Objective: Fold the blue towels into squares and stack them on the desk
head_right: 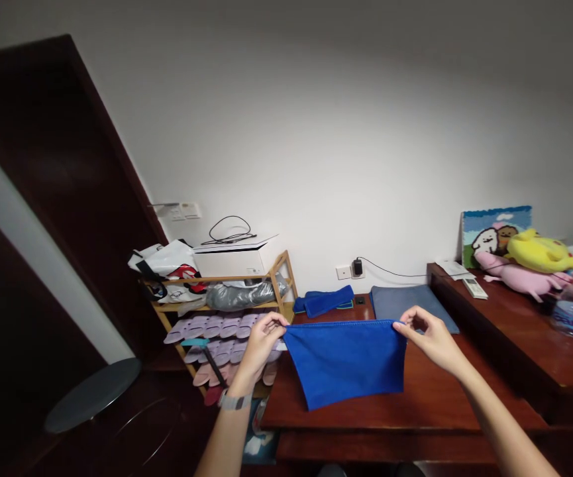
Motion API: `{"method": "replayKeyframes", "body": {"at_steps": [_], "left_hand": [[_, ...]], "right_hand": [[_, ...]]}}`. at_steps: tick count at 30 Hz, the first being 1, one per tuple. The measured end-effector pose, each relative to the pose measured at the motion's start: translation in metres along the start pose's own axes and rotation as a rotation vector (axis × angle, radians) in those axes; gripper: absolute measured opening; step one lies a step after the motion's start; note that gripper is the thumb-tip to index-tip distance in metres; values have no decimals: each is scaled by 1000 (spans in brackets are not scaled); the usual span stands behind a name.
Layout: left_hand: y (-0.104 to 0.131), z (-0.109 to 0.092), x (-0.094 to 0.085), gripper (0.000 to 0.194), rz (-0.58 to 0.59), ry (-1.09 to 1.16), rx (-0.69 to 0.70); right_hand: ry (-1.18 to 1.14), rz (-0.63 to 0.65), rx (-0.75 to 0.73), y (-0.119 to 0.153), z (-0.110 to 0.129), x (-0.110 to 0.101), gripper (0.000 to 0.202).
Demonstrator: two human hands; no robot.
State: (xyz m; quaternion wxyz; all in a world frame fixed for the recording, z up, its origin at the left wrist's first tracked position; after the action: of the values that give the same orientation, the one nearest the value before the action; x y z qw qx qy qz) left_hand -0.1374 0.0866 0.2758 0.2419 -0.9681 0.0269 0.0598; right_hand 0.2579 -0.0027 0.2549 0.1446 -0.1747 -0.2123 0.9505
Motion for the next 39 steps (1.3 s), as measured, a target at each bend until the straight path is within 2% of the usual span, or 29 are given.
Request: {"method": "replayKeyframes", "body": {"at_steps": [8,11,14,17,20,22,23,25,27,28,30,32,35,39], "left_hand": [[39,-16,-2,8,45,-2,6],[36,-5,-5,9,11,-12,-16],[15,30,-4,9,-32,-33,-21],[-25,78,4,9,-41,-135,8],[-67,126,19,18,-34,-343,0],[-82,153,32,27,-40,-425,-11],[-82,164,40,31,-42,-454,-13],[-66,187,58,34,-28,-509,-18],[-31,214,81,33,35,-561,-15],[-9,230,94,34,97,-589,-7],[40,263,124,42,301,-777,74],[82,296,139,47,436,-904,117],[115,325,138,53,496,-1020,130],[122,331,126,54,453,-1082,73]], "right_hand": [[56,-94,14,38,11,-31,41],[55,-105,29,35,1,-30,40],[66,-69,58,14,-30,-12,40],[101,-35,61,-28,-73,19,42],[235,-40,92,-80,-120,55,47],[339,-56,174,-102,-153,81,48],[377,-63,213,-105,-167,94,48],[432,-65,276,-91,-191,121,47],[480,-53,327,-54,-212,150,48],[505,-35,345,-29,-223,164,48],[562,20,371,24,-245,193,51],[746,121,349,69,-266,219,57],[901,227,309,110,-290,241,63],[914,297,265,116,-300,244,69]]}}
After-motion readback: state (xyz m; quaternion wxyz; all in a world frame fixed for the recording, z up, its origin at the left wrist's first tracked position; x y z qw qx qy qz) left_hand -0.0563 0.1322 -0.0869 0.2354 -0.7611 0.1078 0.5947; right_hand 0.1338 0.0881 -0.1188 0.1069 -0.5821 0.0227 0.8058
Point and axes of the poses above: each hand's wrist, its own y-axis away from the middle knuckle, its own x-axis out of the palm, z = x × y, the point moved 9 cm from there along -y, towards the middle knuckle, and after that the axes turned 1 degree about -z, right-handed, at the moved point
